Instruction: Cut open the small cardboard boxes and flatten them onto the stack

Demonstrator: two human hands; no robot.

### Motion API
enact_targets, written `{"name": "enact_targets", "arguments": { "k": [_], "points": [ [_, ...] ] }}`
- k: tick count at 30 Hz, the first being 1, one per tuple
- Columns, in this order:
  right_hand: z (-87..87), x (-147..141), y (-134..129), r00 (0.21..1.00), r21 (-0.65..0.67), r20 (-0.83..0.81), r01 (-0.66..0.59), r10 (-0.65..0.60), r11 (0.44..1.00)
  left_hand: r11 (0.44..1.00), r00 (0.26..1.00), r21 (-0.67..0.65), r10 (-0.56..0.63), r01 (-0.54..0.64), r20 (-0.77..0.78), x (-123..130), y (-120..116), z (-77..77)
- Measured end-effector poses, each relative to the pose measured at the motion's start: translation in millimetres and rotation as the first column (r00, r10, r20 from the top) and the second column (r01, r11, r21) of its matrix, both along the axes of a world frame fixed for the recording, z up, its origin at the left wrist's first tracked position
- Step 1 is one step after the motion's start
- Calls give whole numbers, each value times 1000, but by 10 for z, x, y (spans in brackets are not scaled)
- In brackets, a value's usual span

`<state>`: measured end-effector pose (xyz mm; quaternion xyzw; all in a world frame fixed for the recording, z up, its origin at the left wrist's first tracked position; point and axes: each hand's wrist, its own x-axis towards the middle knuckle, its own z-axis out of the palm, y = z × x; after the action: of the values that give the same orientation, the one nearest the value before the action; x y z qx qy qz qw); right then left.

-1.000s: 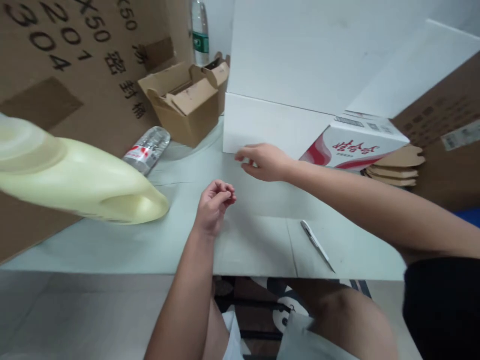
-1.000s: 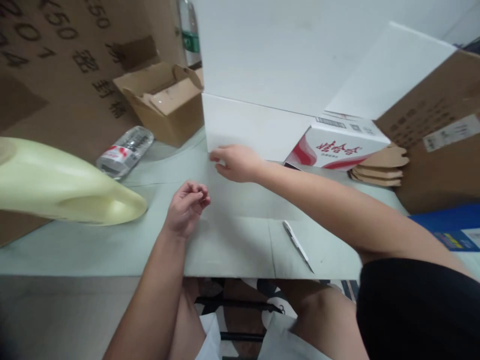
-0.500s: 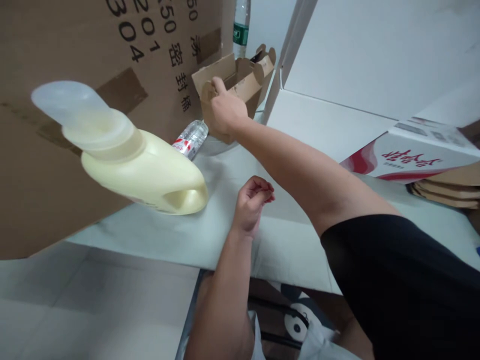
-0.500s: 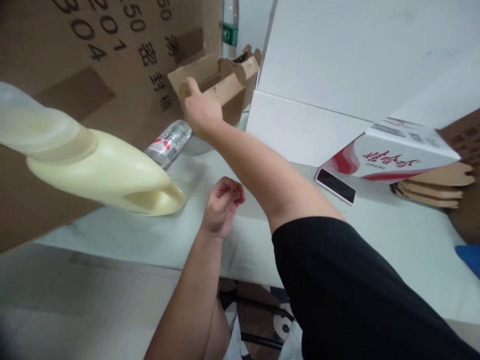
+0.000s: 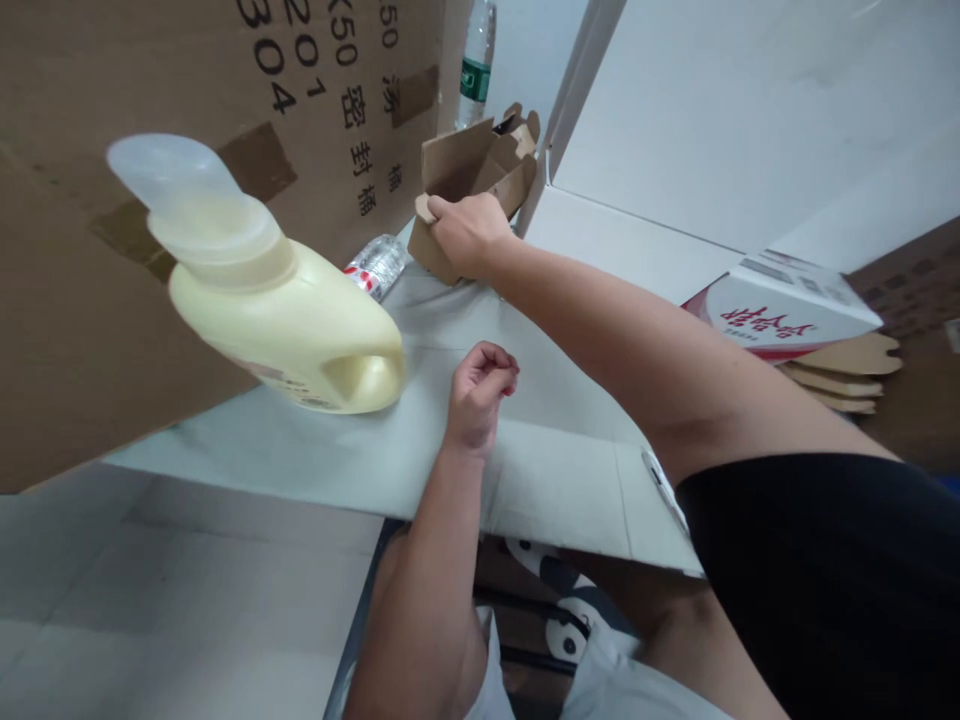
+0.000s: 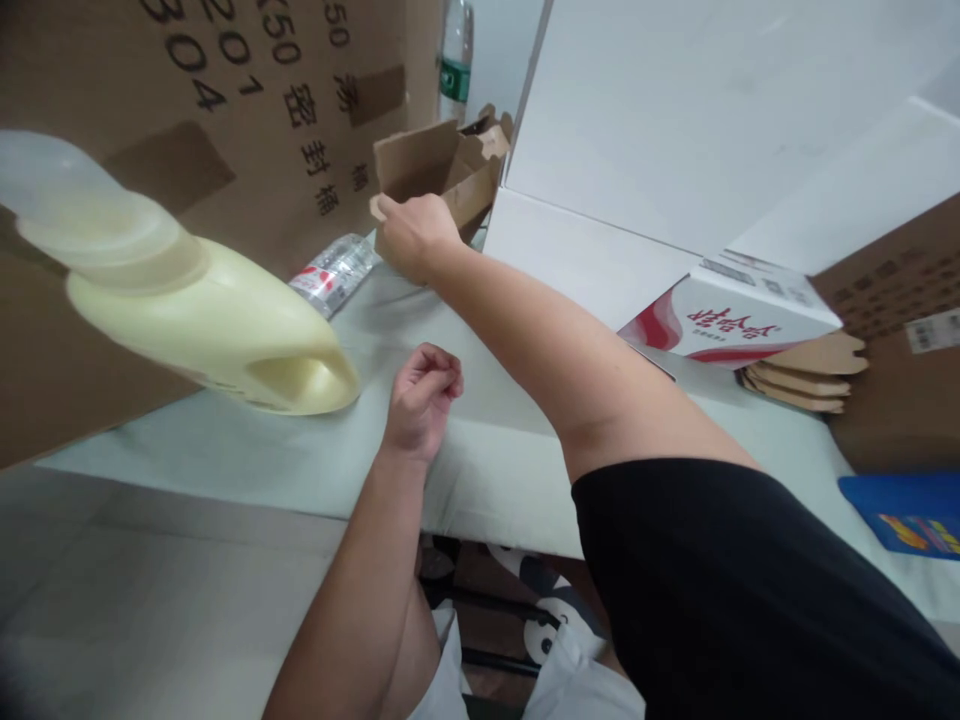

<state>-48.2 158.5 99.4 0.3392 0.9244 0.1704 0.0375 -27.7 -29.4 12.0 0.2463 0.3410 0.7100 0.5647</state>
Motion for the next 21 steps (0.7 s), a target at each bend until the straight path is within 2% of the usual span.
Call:
{"name": "enact_targets", "arguments": {
  "k": [7, 10, 12, 15, 18, 21],
  "points": [
    [380, 405, -262, 993, 2, -38, 110, -110, 994, 981, 980, 55, 188, -185, -66, 57, 44, -36],
    [456, 632, -467, 984, 12, -121, 130, -127, 991, 958, 955, 83, 281, -274, -94, 79, -26, -44],
    [442, 813, -628, 969, -10, -170, 179, -178, 984, 923, 917, 117, 380, -367, -122, 79, -91, -39],
    [354, 1195, -923, 942, -67, -233, 235, -244, 970, 821, 798, 205, 568, -533, -200, 56, -163, -21],
    [248, 1757, -1314, 939, -42, -327, 101, -109, 994, 727, 677, 265, 687, -634, -264, 19, -162, -14],
    [128, 2412, -1759, 895, 60, -445, 1, 26, 998, 731, 668, 204, 679, -651, -304, -13, -105, -41]
  ]
}}
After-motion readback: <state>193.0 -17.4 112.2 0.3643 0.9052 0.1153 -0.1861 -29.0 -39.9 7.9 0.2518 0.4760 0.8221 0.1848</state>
